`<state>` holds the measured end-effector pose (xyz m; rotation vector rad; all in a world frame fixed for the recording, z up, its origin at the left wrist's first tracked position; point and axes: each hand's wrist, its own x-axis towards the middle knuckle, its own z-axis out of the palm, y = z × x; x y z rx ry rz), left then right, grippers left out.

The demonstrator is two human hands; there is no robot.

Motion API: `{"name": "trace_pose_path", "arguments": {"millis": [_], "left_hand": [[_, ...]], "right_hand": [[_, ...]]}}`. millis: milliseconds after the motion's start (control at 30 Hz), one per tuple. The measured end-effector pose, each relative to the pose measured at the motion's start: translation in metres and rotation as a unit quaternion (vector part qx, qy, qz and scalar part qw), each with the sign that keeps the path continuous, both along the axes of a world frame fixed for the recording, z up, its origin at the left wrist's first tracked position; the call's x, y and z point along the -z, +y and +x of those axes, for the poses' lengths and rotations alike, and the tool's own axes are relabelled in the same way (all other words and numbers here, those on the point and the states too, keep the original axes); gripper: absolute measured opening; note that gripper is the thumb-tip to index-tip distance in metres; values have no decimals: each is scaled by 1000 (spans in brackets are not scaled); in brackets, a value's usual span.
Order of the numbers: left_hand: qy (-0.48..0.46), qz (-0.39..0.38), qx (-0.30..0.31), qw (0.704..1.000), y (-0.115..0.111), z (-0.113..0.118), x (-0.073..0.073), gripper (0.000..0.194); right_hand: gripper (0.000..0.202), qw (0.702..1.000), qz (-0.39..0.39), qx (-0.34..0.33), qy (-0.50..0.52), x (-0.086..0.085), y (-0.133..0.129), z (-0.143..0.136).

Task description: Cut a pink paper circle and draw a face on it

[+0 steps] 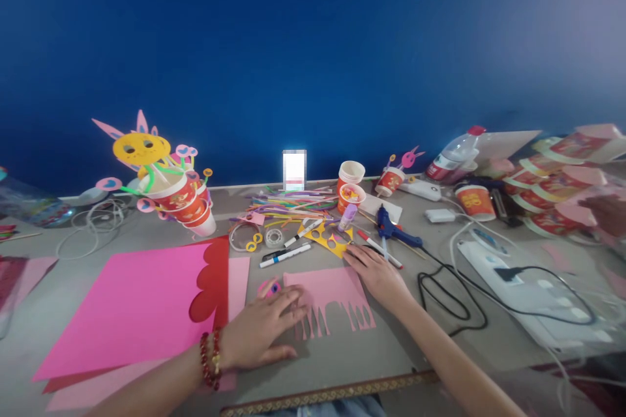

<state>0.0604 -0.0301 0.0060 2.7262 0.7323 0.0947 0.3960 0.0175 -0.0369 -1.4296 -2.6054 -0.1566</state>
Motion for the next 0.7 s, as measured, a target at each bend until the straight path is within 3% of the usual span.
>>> {"name": "trace_pose_path", "arguments": {"millis": [233,500,700], "left_hand": [[-72,39,-111,990,6,-7,-6,30],[-35,77,-25,996,1,-1,1,44],[-15,101,-35,994,-3,1,7,46]], "right_hand": [[40,995,24,-21,98,-5,-15,-10],[34,980,-27,-67,188,-21,-32,-37],[29,970,-83,-78,216,-29,-20,-60]]}}
